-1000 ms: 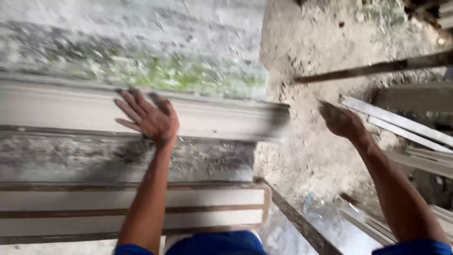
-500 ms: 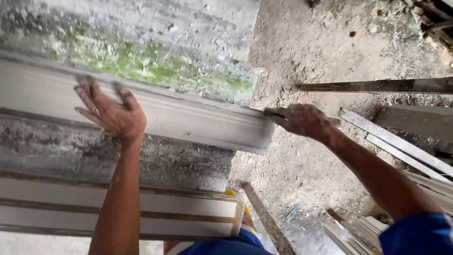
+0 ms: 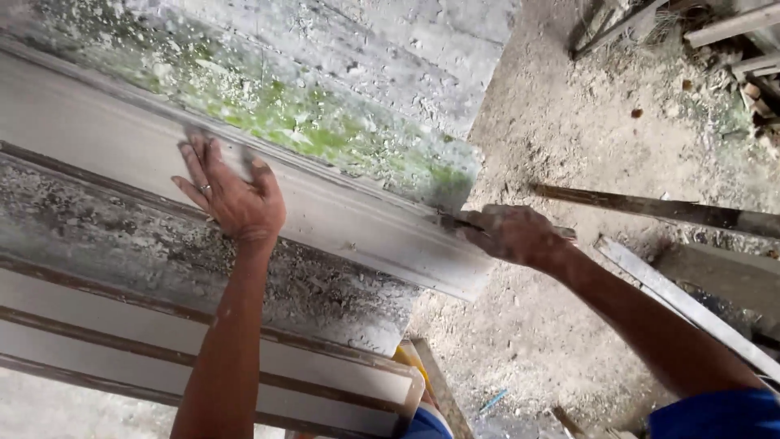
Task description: Smoothing the surface of a long plaster molding using a hand scraper to remove imperfections.
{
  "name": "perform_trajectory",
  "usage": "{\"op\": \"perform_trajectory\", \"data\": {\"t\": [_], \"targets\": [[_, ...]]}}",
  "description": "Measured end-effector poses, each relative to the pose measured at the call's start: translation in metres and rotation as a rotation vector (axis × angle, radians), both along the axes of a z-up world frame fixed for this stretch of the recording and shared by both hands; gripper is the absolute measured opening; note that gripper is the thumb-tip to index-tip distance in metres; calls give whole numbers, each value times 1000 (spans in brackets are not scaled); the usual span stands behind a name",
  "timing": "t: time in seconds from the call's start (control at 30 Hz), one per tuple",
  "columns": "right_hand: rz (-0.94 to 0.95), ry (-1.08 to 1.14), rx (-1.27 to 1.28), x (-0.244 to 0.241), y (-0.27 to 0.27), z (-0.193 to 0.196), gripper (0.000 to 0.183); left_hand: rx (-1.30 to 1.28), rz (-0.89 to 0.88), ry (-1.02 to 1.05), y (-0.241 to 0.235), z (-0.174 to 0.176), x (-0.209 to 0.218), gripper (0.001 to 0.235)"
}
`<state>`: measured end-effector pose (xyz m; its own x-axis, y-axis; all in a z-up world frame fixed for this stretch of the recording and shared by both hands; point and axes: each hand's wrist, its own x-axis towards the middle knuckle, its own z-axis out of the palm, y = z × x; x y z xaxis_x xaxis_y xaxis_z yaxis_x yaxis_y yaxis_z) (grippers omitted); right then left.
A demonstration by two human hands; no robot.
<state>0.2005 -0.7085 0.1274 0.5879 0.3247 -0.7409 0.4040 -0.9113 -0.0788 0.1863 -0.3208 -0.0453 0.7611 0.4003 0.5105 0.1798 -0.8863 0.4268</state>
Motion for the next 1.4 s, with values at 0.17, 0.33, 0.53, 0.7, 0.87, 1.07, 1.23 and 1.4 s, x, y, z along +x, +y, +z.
{"op": "perform_trajectory", "data": {"t": [0.17,0.33,0.53,0.7,0.87,1.07,1.23,1.4], "targets": [[31,8,16,-1,-8,-4,43,74,59,20,-1,-11,-1,55],[106,35,242,60,135,-4,52,42,58,57,-2,2,0,55],[104,52,167,42,59,-11,45,-51,18,36,-8,0,-3,55],[246,16,70,43,21,-15,44,-43,24,38,-6,3,-6,54],[378,130,-121,47,-5,-47,60,-93,4,-38,-4,-4,-5,59],[572,-342,-22,1,-31,-40,48,-26,-3,1,-4,1,-6,51],[600,-414,141,19,53,-37,39,-31,33,21,-9,6,-6,53],[582,-468,314,96,242,-53,21,-29,68,-11,-12,14,-6,52]]}}
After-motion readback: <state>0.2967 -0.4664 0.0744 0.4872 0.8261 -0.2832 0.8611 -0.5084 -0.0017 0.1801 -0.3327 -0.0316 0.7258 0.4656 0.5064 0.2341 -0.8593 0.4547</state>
